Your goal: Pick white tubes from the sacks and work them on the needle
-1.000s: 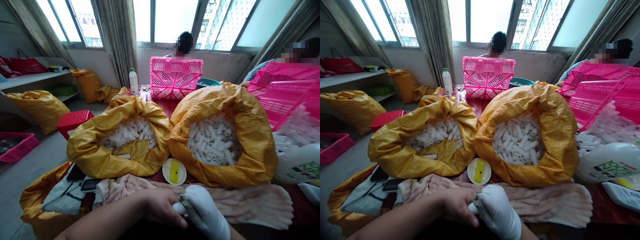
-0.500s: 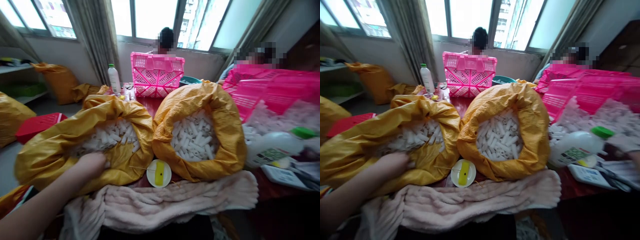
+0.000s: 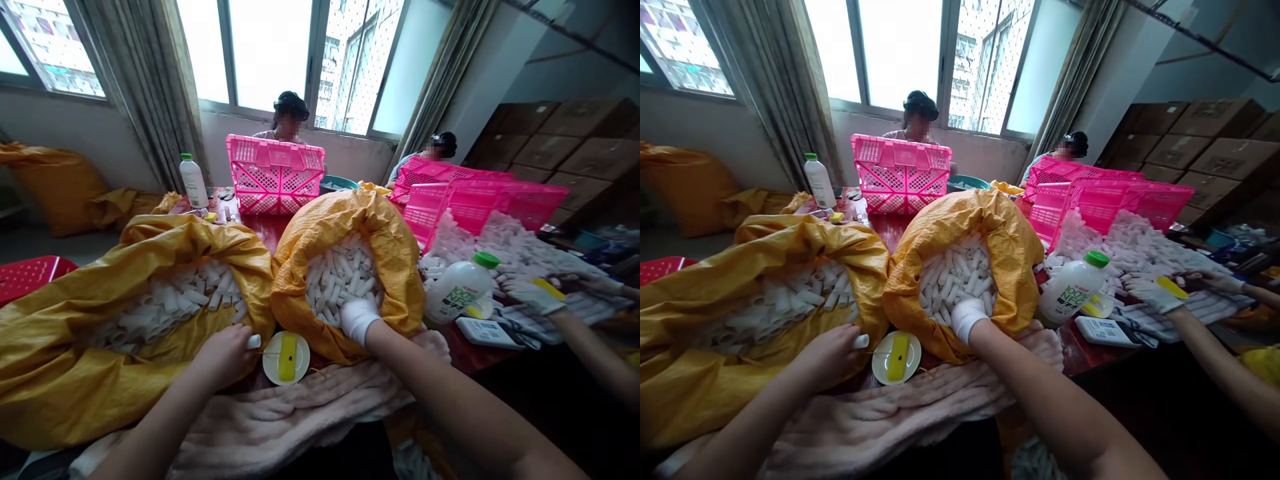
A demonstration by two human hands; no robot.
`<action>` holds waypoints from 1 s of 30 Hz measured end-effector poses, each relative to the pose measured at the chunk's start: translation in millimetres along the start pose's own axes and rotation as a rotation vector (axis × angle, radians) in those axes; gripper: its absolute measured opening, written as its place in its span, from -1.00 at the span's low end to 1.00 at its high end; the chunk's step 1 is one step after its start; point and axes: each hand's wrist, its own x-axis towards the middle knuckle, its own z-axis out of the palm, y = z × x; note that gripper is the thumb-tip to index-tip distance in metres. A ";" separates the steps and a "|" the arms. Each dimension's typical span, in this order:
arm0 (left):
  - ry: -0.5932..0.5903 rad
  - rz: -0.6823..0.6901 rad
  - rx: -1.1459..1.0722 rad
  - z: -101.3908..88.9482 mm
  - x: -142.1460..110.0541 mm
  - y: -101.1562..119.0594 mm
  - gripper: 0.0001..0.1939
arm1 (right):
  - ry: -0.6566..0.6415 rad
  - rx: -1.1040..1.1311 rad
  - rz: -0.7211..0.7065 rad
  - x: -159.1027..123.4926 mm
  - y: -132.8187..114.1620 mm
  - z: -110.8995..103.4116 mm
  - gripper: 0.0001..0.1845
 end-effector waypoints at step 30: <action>0.082 -0.061 -0.085 33.3 -0.8 -1.0 -0.75 | 0.100 0.285 -0.531 -45.5 -36.7 71.4 -0.61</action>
